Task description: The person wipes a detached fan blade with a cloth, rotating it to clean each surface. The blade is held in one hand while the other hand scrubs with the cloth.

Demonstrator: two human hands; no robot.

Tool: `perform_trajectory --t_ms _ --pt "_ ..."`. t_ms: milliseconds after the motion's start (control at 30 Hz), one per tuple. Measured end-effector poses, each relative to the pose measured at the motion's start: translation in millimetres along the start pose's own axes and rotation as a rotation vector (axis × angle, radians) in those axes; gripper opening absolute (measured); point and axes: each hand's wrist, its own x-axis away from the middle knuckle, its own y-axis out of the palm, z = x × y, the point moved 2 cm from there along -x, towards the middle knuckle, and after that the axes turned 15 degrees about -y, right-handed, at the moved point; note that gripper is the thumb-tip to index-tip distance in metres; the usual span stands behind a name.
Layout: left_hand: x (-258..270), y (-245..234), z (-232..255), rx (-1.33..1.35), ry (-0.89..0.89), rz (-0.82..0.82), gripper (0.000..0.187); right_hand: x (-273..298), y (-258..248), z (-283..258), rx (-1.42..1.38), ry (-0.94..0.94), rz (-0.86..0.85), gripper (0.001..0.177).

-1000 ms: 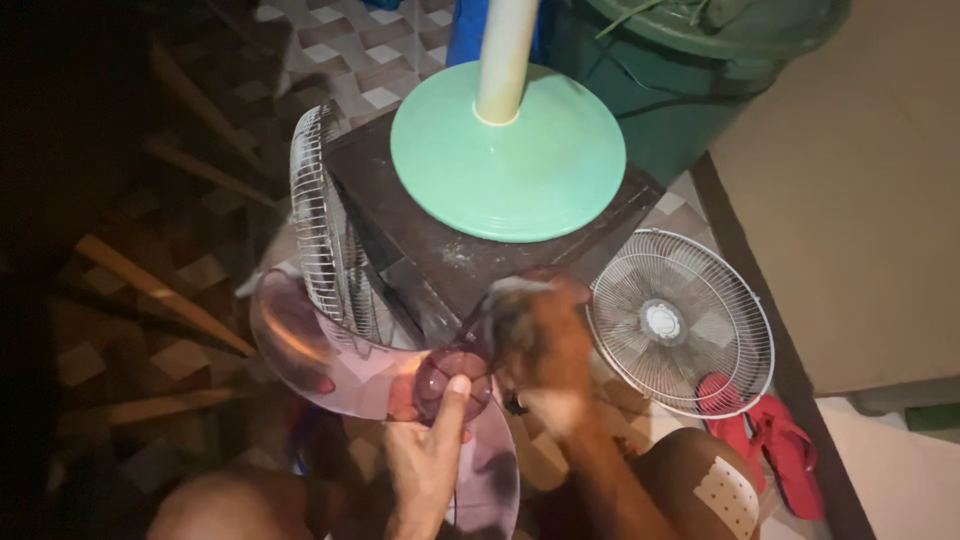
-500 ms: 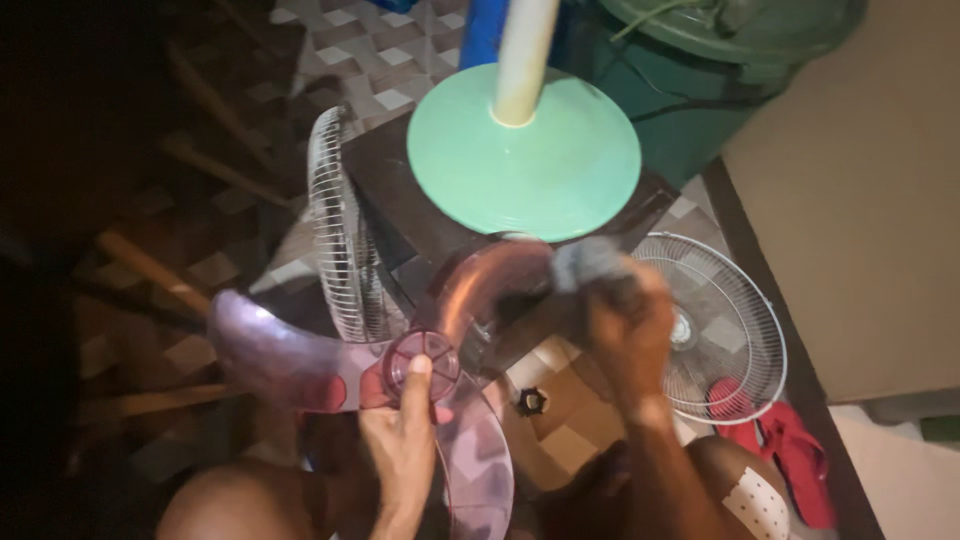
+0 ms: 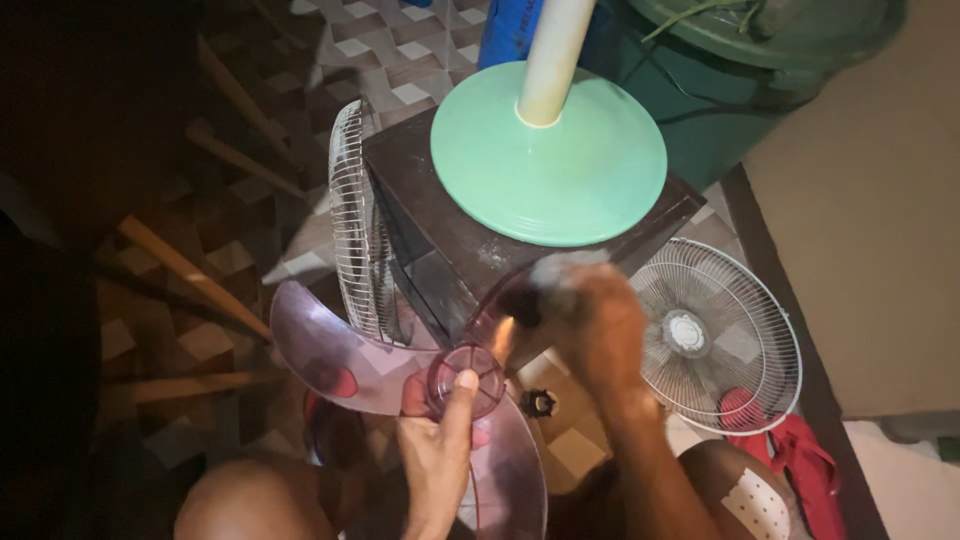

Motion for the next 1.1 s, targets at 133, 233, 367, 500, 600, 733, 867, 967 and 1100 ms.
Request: perform_trajectory --t_ms 133,233,367,500,600,733,867,967,1100 --pt "2 1 -1 -0.031 -0.04 0.036 0.03 7 14 -21 -0.001 0.056 -0.123 0.018" --pt "3 1 -2 -0.022 -0.051 0.051 0.031 13 14 -30 -0.146 0.275 -0.206 0.015" --pt "2 3 -2 0.02 -0.031 0.027 0.033 18 11 -31 -0.368 0.514 -0.316 0.016" --pt "0 1 -3 0.006 -0.003 0.031 0.031 31 13 -23 -0.556 0.653 -0.34 0.011" --pt "-1 1 -3 -0.008 -0.012 0.027 0.029 43 9 -12 -0.764 0.776 -0.314 0.014" --pt "-2 1 -3 0.018 -0.009 0.01 0.028 43 -21 9 -0.643 0.753 -0.141 0.017" --pt "-2 0 -6 0.008 -0.016 0.021 0.027 27 -50 21 -0.201 0.745 0.045 0.016" --pt "-3 2 -6 0.029 -0.021 0.035 0.028 7 -51 20 -0.037 0.313 0.084 0.013" --pt "-2 1 -2 -0.007 -0.018 0.016 0.031 6 -25 17 0.172 0.314 -0.12 0.013"
